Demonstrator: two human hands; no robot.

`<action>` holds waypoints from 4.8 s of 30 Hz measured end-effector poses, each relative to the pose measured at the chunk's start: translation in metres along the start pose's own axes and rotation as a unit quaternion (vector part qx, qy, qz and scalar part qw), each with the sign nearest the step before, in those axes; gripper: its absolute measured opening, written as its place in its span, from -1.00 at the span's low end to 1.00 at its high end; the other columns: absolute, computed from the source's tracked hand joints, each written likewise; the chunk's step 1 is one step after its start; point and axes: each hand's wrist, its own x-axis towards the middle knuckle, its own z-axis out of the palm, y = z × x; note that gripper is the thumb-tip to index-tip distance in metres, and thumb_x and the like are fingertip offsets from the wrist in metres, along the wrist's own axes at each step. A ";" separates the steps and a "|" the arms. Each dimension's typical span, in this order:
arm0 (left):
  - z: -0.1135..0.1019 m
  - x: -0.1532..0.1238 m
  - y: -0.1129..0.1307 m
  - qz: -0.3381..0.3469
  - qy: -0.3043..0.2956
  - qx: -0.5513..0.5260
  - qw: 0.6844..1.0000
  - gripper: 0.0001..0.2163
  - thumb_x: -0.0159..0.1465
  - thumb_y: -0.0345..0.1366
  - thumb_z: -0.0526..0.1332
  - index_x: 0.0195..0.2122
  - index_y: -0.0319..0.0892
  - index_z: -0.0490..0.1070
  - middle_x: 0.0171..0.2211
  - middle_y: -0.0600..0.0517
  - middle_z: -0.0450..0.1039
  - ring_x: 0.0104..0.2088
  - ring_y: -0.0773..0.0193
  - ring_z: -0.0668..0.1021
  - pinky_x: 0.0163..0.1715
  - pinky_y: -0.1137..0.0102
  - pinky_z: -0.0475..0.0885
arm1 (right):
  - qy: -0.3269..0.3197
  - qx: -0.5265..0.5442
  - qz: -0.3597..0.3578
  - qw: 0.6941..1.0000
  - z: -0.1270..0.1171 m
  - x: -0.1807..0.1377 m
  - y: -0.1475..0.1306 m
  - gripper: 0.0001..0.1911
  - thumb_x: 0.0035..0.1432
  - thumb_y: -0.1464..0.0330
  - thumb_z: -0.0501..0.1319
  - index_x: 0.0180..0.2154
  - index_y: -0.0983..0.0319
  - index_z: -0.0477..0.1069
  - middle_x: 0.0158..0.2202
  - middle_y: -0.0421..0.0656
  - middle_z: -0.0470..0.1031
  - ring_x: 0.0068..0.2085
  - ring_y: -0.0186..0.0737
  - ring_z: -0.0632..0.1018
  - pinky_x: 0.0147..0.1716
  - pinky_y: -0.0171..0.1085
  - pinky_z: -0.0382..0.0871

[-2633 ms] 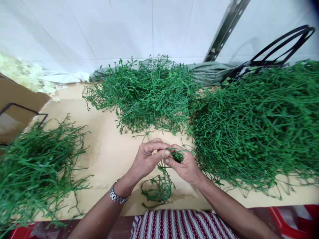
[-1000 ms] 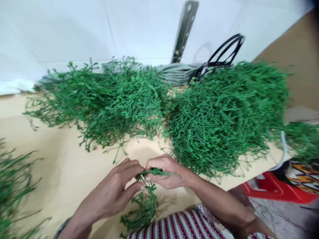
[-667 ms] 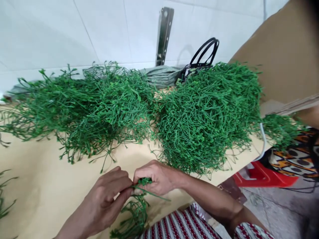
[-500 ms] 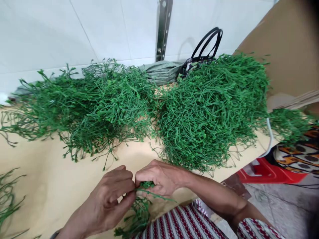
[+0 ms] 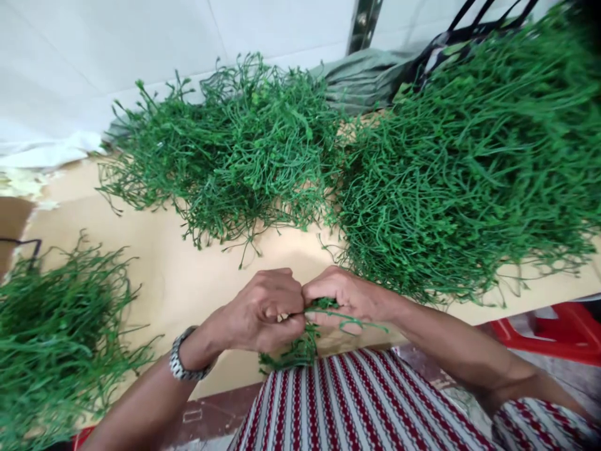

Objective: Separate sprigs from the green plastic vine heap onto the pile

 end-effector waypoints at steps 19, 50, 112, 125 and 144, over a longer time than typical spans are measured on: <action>0.021 -0.020 -0.018 -0.113 0.256 -0.017 0.960 -0.90 0.17 -0.37 0.17 -0.40 -0.23 0.47 -0.58 0.00 0.40 -0.54 0.34 0.38 -0.46 0.40 0.27 | 0.238 0.287 0.156 0.915 0.027 0.010 0.010 -0.69 0.13 0.11 0.12 -0.36 0.24 0.20 -0.65 -0.37 0.17 -0.66 -0.49 0.18 -0.66 -0.46 0.06; 0.035 -0.005 -0.020 -0.225 0.417 -0.502 0.724 -0.92 -0.07 -0.39 0.35 -0.59 -0.23 0.45 -0.49 0.06 0.30 -0.45 0.38 0.35 -0.44 0.48 0.26 | 0.217 0.156 0.178 0.947 0.018 0.021 0.011 -0.75 0.02 0.23 0.19 -0.52 0.29 0.30 -0.66 -0.34 0.10 -0.61 -0.48 0.14 -0.61 -0.43 0.03; 0.030 -0.010 -0.018 -0.228 0.369 -0.449 0.781 -0.96 -0.03 -0.42 0.29 -0.53 -0.28 0.46 -0.49 0.07 0.32 -0.56 0.45 0.35 -0.57 0.52 0.25 | 0.228 0.089 0.170 0.955 0.013 0.015 0.008 -0.79 0.04 0.26 0.21 -0.46 0.29 0.34 -0.62 -0.29 0.24 -0.60 -0.46 0.21 -0.60 -0.43 0.09; 0.026 -0.009 -0.015 -0.243 0.317 -0.420 0.815 -0.93 0.02 -0.38 0.27 -0.48 -0.29 0.44 -0.59 0.10 0.32 -0.57 0.46 0.30 -0.54 0.52 0.18 | 0.205 0.451 0.210 0.843 0.019 0.012 0.019 -0.71 -0.07 0.22 0.31 -0.49 0.27 0.28 -0.72 -0.41 0.04 -0.69 -0.55 0.05 -0.73 -0.50 0.06; 0.025 -0.016 -0.024 -0.242 0.235 -0.367 0.867 -0.83 0.03 -0.34 0.30 -0.39 -0.27 0.35 -0.51 0.08 0.31 -0.47 0.40 0.34 -0.45 0.47 0.26 | 0.195 0.077 0.168 0.963 0.020 0.008 0.019 -0.60 0.10 0.10 0.11 -0.58 0.27 0.23 -0.66 -0.31 0.17 -0.61 -0.45 0.19 -0.62 -0.41 0.05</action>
